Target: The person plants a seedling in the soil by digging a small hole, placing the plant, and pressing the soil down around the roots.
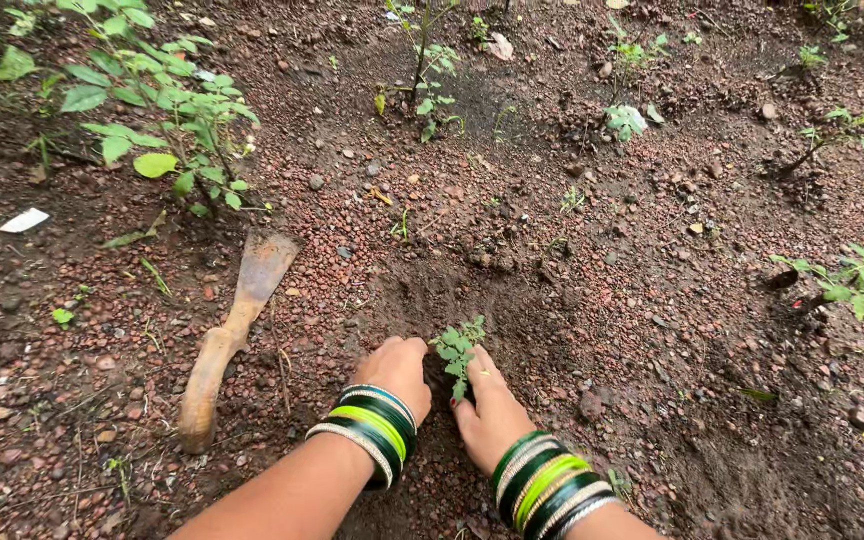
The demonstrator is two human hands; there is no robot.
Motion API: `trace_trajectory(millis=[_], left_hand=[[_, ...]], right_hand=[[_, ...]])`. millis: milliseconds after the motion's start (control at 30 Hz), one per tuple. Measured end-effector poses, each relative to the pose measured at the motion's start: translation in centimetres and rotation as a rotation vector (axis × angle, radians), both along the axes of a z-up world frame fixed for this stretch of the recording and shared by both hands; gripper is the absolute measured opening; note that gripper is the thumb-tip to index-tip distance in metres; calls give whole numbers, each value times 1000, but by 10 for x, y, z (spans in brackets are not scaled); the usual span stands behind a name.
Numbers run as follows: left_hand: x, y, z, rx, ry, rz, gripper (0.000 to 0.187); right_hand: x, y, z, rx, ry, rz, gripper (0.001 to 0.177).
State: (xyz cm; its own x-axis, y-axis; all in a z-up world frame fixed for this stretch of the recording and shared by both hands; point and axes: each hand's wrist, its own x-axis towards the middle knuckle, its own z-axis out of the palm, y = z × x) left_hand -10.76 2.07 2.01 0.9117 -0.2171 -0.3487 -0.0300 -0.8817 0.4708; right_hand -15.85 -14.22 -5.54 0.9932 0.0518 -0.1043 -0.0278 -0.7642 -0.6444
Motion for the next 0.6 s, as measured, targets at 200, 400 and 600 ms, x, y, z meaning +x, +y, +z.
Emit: trace_trajectory(millis=[200, 400, 600], left_hand=[[-10, 8, 10, -59, -77, -96, 31], [-18, 16, 8, 114, 3, -193, 24], [-21, 22, 10, 45, -162, -435, 30]], right_hand=[[-18, 7, 27, 212, 105, -212, 73], [-22, 11, 16, 40, 25, -17, 69], [-35, 8, 26, -118, -53, 124, 68]])
